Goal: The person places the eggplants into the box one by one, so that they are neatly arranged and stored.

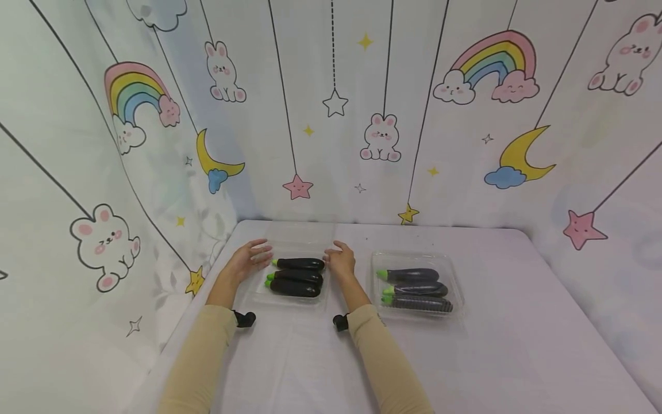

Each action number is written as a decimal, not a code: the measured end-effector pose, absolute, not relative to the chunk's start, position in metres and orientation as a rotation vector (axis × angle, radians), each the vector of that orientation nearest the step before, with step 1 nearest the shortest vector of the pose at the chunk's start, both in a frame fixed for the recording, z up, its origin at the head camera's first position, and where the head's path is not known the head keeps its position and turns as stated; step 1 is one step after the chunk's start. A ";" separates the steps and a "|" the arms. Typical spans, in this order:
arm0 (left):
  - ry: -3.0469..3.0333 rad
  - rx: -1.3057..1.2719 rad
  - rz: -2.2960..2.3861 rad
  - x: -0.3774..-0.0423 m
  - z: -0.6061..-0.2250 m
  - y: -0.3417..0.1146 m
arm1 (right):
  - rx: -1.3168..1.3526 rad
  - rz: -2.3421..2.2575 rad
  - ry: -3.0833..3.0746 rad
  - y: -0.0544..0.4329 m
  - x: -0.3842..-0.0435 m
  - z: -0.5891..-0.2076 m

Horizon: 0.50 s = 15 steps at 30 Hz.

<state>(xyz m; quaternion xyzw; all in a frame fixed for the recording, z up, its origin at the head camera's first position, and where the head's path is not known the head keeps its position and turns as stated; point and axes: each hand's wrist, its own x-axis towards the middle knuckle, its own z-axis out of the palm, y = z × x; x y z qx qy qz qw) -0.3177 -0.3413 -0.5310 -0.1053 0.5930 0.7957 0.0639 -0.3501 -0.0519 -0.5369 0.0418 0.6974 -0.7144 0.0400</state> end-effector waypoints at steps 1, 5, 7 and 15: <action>1.773 -0.319 2.417 -0.318 -0.531 -0.341 | 0.125 -2.199 2.121 -0.052 -0.350 -0.536; 1.667 -0.325 2.508 -0.318 -0.530 -0.340 | 0.110 -2.215 2.078 -0.052 -0.350 -0.535; 1.602 -0.323 2.560 -0.317 -0.529 -0.340 | 0.102 -2.219 2.065 -0.052 -0.350 -0.534; 1.529 -0.234 2.615 -0.314 -0.527 -0.338 | 0.066 -2.256 2.007 -0.049 -0.347 -0.535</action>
